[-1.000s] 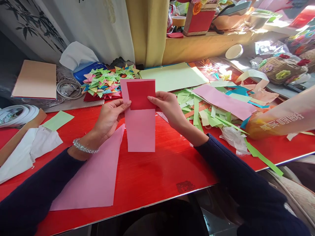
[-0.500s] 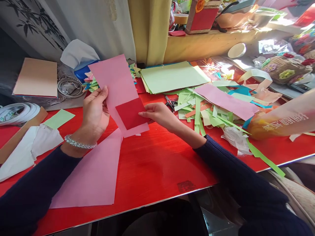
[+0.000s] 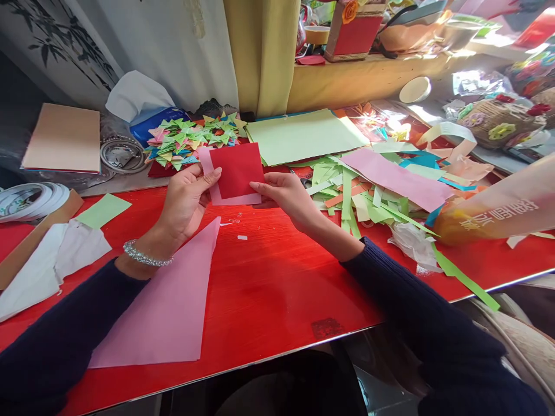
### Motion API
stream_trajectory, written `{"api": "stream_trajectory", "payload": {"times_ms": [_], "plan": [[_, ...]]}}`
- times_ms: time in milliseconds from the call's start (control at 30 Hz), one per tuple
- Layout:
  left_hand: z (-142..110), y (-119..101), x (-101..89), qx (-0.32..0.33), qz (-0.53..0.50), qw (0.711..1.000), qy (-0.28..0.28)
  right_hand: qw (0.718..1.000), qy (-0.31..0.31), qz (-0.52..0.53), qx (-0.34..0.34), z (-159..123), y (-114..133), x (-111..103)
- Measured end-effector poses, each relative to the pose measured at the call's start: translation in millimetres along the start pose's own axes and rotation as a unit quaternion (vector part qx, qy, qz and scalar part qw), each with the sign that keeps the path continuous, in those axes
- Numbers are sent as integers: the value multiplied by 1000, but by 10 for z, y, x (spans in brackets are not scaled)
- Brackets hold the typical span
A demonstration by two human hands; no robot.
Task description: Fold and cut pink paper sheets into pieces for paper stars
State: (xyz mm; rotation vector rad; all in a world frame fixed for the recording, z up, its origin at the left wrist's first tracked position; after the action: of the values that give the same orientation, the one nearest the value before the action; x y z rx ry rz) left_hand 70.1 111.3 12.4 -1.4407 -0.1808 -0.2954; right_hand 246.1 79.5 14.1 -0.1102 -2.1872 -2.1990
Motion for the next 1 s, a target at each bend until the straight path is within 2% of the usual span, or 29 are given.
{"api": "stream_trajectory", "payload": {"times_ms": [200, 333, 433, 500, 600, 700, 767, 867, 933, 1000], "plan": [[-13, 33, 4, 6, 13, 1000, -2, 1000, -18, -2, -20, -16, 27, 12], [-2, 25, 4, -5, 29, 1000, 4, 1000, 23, -6, 3, -23, 13, 16], [86, -34, -79, -10, 141, 989, 49, 1000, 5, -6, 0, 8, -19, -18], [170, -91, -187, -6, 289, 952, 103, 999, -17, -41, -2, 50, -41, -64], [271, -146, -371, -15, 486, 857, 171, 985, -8, -167, 52, 109, -80, -140], [310, -139, -484, -49, 578, 790, 199, 951, 29, -299, 79, 121, -97, -184], [311, -133, -506, -71, 585, 768, 252, 933, 50, -350, 67, 104, -83, -183], [308, -219, -517, -93, 519, 778, 340, 902, 76, -424, 19, 69, -27, -158], [304, -364, -537, -97, 469, 814, 328, 869, 82, -487, -31, 58, 14, -148], [285, -554, -556, -66, 415, 867, 267, 817, 81, -565, -82, 60, 38, -152]]}}
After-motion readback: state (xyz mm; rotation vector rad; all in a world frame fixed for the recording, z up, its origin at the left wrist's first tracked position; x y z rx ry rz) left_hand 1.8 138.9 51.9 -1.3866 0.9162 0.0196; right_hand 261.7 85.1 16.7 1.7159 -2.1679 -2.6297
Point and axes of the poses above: each hand's wrist, its own z-axis towards the middle knuckle, its own x-axis out of the palm, y = z × x, the point moved 1 cm from there along z, towards the middle knuckle, and after that the axes turned 11 degrees about -y, right-handed, at the moved point
